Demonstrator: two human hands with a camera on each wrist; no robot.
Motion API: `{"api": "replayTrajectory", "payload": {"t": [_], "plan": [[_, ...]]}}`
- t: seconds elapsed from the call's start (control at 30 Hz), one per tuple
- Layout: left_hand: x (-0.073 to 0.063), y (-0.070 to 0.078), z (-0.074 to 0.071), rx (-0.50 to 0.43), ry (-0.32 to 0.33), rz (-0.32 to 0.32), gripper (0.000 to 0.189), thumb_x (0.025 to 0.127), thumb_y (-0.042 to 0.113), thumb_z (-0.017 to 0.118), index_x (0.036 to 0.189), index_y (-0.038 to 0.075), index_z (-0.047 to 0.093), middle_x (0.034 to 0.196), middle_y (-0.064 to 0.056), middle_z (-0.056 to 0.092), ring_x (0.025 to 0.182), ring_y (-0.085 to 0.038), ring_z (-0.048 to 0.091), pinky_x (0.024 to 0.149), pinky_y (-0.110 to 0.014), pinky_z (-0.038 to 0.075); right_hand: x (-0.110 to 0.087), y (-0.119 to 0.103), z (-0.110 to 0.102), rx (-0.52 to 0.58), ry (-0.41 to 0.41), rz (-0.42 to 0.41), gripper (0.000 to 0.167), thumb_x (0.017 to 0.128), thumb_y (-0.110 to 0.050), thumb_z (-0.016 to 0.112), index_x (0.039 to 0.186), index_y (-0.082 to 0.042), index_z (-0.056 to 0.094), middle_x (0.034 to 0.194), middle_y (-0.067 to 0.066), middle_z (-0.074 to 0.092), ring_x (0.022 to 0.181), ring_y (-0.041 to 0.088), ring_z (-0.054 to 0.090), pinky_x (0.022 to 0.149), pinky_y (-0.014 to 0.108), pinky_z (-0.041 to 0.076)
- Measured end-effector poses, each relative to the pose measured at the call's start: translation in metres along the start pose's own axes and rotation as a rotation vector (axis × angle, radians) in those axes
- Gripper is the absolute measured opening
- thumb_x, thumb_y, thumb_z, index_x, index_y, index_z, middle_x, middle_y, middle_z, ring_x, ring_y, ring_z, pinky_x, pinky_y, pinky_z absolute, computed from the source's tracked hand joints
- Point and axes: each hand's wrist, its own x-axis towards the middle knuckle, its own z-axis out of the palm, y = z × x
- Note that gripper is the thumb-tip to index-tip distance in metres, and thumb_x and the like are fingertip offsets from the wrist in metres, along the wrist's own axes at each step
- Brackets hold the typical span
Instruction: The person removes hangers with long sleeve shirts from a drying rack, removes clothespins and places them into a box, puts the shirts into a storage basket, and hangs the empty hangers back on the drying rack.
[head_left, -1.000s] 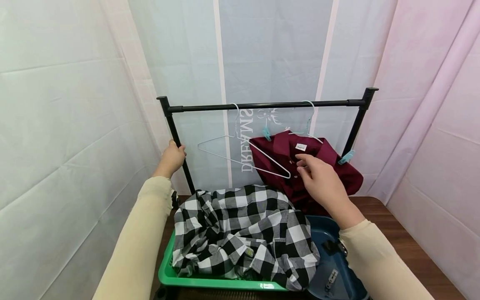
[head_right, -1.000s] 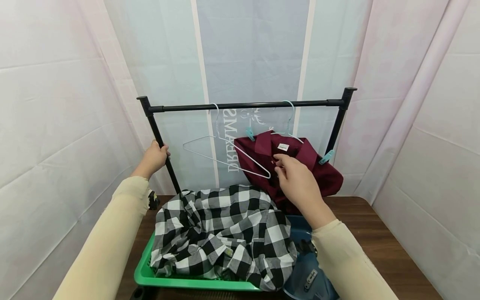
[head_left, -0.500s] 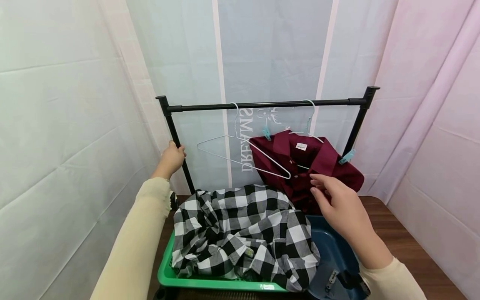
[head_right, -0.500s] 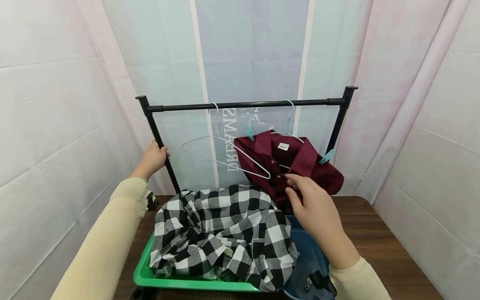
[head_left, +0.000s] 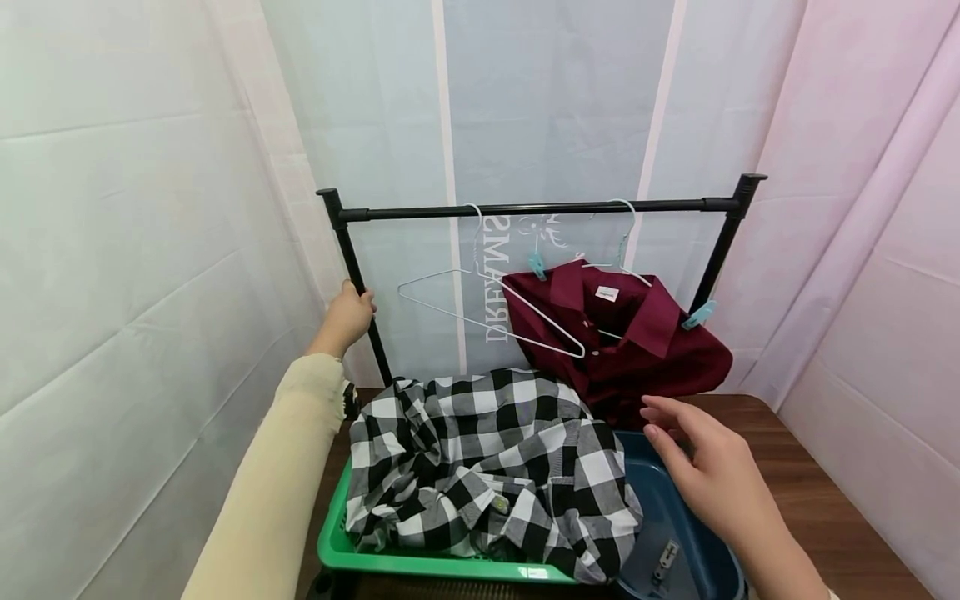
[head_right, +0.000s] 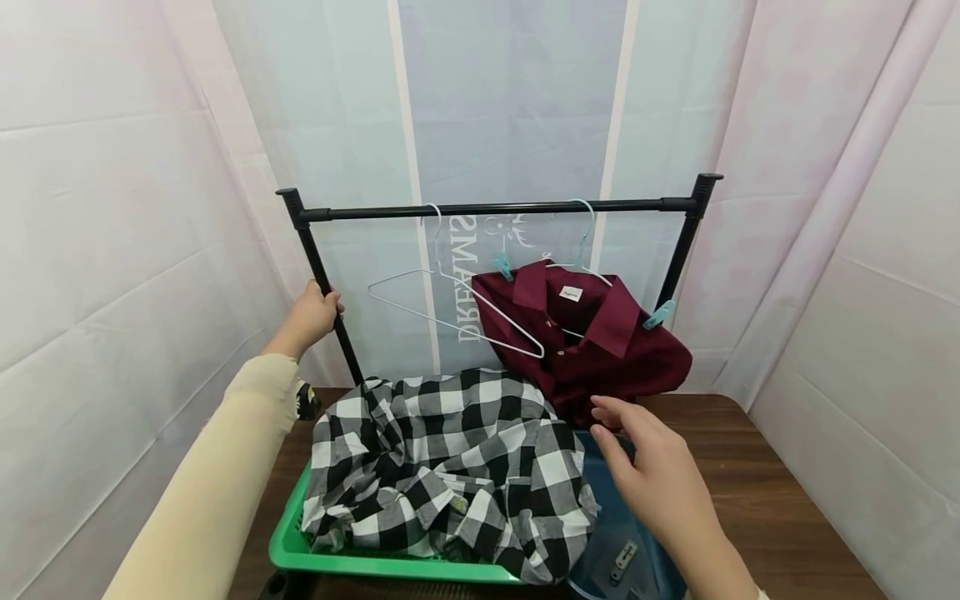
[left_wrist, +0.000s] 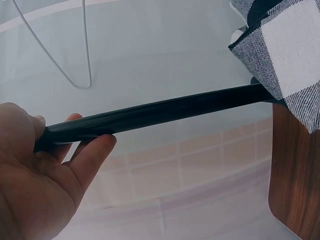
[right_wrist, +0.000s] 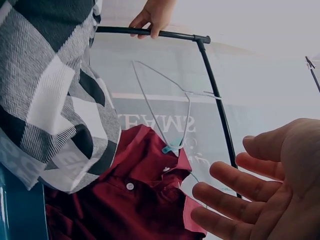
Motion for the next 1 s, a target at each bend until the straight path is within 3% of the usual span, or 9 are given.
{"api": "replayTrajectory", "payload": {"t": [0.33, 0.53, 0.7, 0.83, 0.93, 1.0], "plan": [[0.000, -0.001, 0.002, 0.007, -0.008, 0.010, 0.038, 0.114, 0.027, 0.028, 0.134, -0.003, 0.037, 0.127, -0.023, 0.062, 0.118, -0.040, 0.061, 0.097, -0.053, 0.050, -0.009, 0.002, 0.000, -0.005, -0.007, 0.028, 0.042, 0.093, -0.013, 0.077, 0.134, -0.019, 0.067, 0.118, -0.001, 0.073, 0.096, 0.011, 0.065, 0.077, 0.003, 0.041], [-0.001, -0.005, 0.001, -0.012, -0.011, 0.043, 0.036, 0.113, 0.026, 0.030, 0.133, -0.003, 0.038, 0.125, -0.024, 0.062, 0.118, -0.041, 0.060, 0.098, -0.053, 0.048, -0.010, 0.001, -0.002, 0.006, 0.016, 0.000, 0.043, 0.091, -0.010, 0.078, 0.132, -0.018, 0.068, 0.116, -0.001, 0.073, 0.094, 0.003, 0.063, 0.077, 0.003, 0.042], [-0.002, -0.009, 0.001, -0.010, 0.028, 0.077, 0.036, 0.113, 0.026, 0.032, 0.131, -0.004, 0.040, 0.124, -0.025, 0.063, 0.116, -0.041, 0.060, 0.097, -0.053, 0.049, -0.010, 0.000, -0.004, 0.012, 0.019, -0.005, 0.042, 0.092, -0.009, 0.077, 0.131, -0.017, 0.068, 0.117, -0.001, 0.073, 0.093, -0.001, 0.060, 0.074, 0.005, 0.043], [-0.006, -0.011, 0.002, 0.017, 0.037, 0.091, 0.051, 0.113, 0.032, 0.031, 0.145, -0.008, 0.028, 0.132, -0.032, 0.057, 0.123, -0.046, 0.056, 0.100, -0.058, 0.047, -0.009, -0.001, -0.004, 0.006, 0.010, -0.005, 0.041, 0.093, -0.010, 0.076, 0.133, -0.018, 0.067, 0.120, -0.002, 0.072, 0.095, 0.005, 0.064, 0.079, 0.003, 0.042], [-0.012, -0.013, 0.002, 0.061, 0.009, 0.087, 0.068, 0.113, 0.036, 0.032, 0.155, -0.012, 0.010, 0.142, -0.040, 0.045, 0.133, -0.051, 0.047, 0.107, -0.062, 0.041, -0.009, -0.001, -0.006, -0.002, 0.002, -0.006, 0.041, 0.093, -0.011, 0.076, 0.133, -0.018, 0.067, 0.120, -0.003, 0.072, 0.096, 0.012, 0.066, 0.082, 0.002, 0.041], [-0.016, -0.015, 0.001, 0.076, -0.002, 0.073, 0.073, 0.112, 0.036, 0.035, 0.156, -0.013, 0.005, 0.147, -0.043, 0.036, 0.139, -0.053, 0.039, 0.111, -0.063, 0.036, -0.009, -0.001, -0.008, -0.009, 0.001, -0.006, 0.041, 0.094, -0.012, 0.076, 0.133, -0.019, 0.067, 0.119, -0.003, 0.072, 0.097, 0.014, 0.066, 0.082, 0.001, 0.041]]}}
